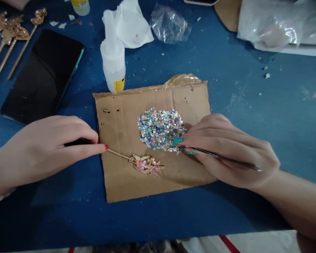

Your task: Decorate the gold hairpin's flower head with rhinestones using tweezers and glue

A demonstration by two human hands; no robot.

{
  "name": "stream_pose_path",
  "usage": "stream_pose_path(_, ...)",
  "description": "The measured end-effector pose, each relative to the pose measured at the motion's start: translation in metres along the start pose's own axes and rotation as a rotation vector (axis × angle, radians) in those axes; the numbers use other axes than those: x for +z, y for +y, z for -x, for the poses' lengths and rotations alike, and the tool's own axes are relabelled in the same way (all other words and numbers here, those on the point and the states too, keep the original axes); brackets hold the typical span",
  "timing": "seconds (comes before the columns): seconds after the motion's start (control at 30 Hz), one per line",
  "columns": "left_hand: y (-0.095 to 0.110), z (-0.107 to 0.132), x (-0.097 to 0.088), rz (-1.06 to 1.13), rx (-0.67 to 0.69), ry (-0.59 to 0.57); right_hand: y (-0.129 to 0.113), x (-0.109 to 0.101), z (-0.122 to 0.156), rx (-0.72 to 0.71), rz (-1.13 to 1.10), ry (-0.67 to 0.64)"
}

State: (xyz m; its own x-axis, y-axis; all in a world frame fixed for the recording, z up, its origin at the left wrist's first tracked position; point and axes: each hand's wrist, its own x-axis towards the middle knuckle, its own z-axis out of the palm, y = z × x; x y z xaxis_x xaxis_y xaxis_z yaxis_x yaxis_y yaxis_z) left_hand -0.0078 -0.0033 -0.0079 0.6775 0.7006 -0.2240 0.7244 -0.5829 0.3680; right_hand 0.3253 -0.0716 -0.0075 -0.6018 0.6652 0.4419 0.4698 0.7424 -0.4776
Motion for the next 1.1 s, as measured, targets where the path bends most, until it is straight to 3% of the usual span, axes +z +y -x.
stream_pose_path(0.67, -0.0034, 0.0007, 0.0022, 0.041, 0.037, 0.024, 0.0011, 0.0007, 0.0005, -0.002, 0.000, -0.022)
stream_pose_path(0.8, -0.0048, 0.0030, 0.0038, 0.048, 0.035, 0.081, 0.0009, 0.0008, 0.0012, -0.015, -0.002, -0.023)
stream_pose_path(1.1, -0.0034, 0.0009, 0.0021, 0.048, 0.006, 0.040, -0.0016, 0.0036, 0.0026, 0.034, 0.016, -0.002)
